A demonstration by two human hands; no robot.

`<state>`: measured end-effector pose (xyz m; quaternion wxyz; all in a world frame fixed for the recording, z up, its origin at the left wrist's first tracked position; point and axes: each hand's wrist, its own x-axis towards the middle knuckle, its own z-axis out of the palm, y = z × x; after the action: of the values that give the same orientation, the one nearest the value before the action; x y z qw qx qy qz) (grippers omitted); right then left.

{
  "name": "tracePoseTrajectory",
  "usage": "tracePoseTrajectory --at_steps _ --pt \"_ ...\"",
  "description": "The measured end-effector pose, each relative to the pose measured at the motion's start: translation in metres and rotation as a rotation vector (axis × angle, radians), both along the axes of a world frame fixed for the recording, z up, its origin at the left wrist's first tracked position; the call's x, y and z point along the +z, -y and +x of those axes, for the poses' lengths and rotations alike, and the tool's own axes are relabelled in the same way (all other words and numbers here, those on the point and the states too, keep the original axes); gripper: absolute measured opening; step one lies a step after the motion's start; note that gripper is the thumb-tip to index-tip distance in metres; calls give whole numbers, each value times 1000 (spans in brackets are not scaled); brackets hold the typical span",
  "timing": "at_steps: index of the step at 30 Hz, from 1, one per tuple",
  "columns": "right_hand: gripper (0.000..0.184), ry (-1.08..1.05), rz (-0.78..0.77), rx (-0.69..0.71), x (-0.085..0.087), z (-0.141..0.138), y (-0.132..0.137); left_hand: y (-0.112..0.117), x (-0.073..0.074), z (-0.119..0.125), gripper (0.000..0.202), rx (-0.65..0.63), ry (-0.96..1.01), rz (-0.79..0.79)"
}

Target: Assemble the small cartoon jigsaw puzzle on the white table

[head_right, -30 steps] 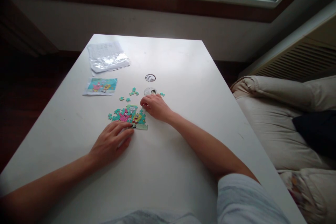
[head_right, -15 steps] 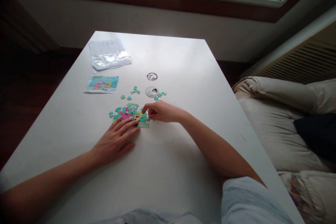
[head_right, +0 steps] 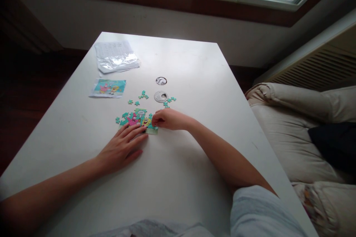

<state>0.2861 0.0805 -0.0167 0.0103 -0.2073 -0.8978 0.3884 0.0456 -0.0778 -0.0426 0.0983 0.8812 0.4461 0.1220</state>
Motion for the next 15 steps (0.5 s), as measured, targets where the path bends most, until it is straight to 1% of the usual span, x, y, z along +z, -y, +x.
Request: tracePoseTrajectory --at_steps 7,12,15 --pt "22 9 36 -1 1 -2 2 0 0 -2 43 -6 10 -1" --pt "21 7 44 25 0 -2 2 0 -1 -2 45 -11 1 -3" --pt "19 7 50 -1 -1 -2 4 0 -1 -2 44 -10 -15 1"
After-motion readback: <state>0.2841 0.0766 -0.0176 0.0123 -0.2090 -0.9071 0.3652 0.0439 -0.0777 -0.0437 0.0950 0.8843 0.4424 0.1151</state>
